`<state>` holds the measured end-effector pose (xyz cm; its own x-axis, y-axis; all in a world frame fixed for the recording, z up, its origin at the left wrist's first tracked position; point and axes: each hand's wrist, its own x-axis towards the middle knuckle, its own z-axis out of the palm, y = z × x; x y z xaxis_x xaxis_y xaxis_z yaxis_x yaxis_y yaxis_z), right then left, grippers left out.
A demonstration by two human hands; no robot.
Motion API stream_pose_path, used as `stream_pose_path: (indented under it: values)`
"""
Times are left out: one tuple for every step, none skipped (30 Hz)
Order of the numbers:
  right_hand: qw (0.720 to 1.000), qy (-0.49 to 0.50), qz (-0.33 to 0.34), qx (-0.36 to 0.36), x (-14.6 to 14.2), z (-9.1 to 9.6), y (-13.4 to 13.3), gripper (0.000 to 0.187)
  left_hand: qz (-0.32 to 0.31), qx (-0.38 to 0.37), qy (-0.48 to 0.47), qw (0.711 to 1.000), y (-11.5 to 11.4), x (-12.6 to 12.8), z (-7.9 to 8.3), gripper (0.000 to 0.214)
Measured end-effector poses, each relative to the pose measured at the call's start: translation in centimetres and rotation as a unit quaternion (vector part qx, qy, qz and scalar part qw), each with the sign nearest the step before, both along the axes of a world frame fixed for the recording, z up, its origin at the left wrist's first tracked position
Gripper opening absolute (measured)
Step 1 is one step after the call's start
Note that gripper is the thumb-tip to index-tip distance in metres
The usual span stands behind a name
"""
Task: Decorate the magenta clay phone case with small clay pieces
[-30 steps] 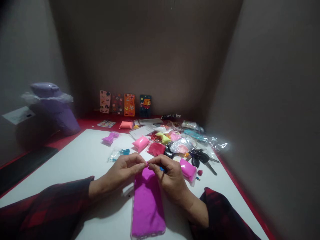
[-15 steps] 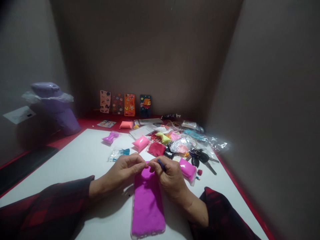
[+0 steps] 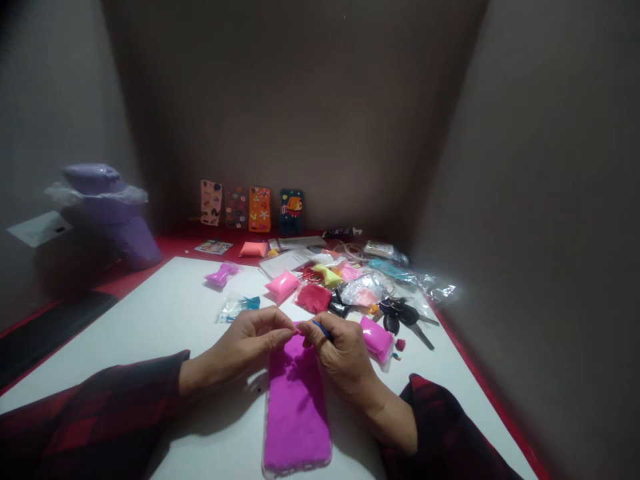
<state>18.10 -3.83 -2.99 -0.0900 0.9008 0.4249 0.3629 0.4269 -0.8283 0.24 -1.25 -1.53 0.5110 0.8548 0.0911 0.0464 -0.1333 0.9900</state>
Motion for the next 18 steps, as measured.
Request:
stream_pose_path:
  values:
    - [1.0,0.0,0.0,-0.004,-0.01,-0.03,0.0,0.035,0.001,0.002,-0.004,1.0,0.02,0.0,-0.08,0.021]
    - [1.0,0.001,-0.001,-0.009,-0.01,-0.05,-0.02,0.035,0.001,0.005,-0.006,1.0,0.06,-0.01,-0.16,0.02]
    - [1.0,0.002,-0.002,-0.013,-0.02,-0.08,-0.04,0.035,0.001,0.006,-0.007,1.0,0.09,-0.01,-0.25,0.019]
    - [1.0,0.003,-0.004,-0.016,-0.02,-0.12,-0.05,0.036,0.001,0.008,-0.008,1.0,0.12,0.0,-0.32,0.018]
    - [1.0,0.003,-0.006,-0.018,-0.02,-0.15,-0.07,0.036,0.001,0.009,-0.007,1.0,0.15,0.0,-0.39,0.017]
    - [1.0,0.001,-0.008,-0.02,-0.03,-0.19,-0.08,0.037,0.0,0.011,-0.005,1.0,0.16,0.02,-0.44,0.017]
    - [1.0,-0.002,-0.011,-0.022,-0.03,-0.22,-0.08,0.038,0.001,0.013,-0.003,1.0,0.16,0.03,-0.47,0.016]
    - [1.0,-0.008,-0.014,-0.023,-0.03,-0.25,-0.07,0.039,0.003,0.017,-0.001,1.0,0.15,0.05,-0.49,0.016]
    - [1.0,-0.014,-0.017,-0.022,-0.04,-0.26,-0.07,0.04,0.005,0.021,0.001,1.0,0.14,0.06,-0.49,0.015]
    - [0.999,-0.02,-0.019,-0.022,-0.05,-0.26,-0.07,0.041,0.007,0.026,0.003,1.0,0.12,0.07,-0.47,0.015]
    - [0.999,-0.025,-0.021,-0.021,-0.07,-0.23,-0.08,0.042,0.009,0.03,0.006,0.999,0.11,0.09,-0.44,0.015]
    - [0.999,-0.029,-0.02,-0.021,-0.1,-0.18,-0.1,0.042,0.011,0.036,0.009,0.999,0.1,0.1,-0.4,0.014]
    - [0.999,-0.031,-0.018,-0.023,-0.14,-0.11,-0.13,0.043,0.014,0.044,0.012,0.999,0.11,0.11,-0.36,0.014]
    - [0.999,-0.03,-0.016,-0.025,-0.18,-0.03,-0.17,0.043,0.016,0.053,0.015,0.998,0.12,0.12,-0.32,0.015]
    - [0.999,-0.03,-0.013,-0.028,-0.22,0.05,-0.21,0.043,0.018,0.064,0.018,0.998,0.13,0.13,-0.29,0.016]
    - [0.999,-0.029,-0.009,-0.03,-0.25,0.12,-0.25,0.043,0.02,0.075,0.021,0.997,0.15,0.14,-0.26,0.017]
    - [0.999,-0.028,-0.007,-0.032,-0.28,0.17,-0.27,0.043,0.022,0.086,0.024,0.996,0.15,0.15,-0.24,0.018]
    - [0.999,-0.026,-0.003,-0.033,-0.28,0.18,-0.29,0.043,0.023,0.093,0.026,0.995,0.15,0.16,-0.23,0.018]
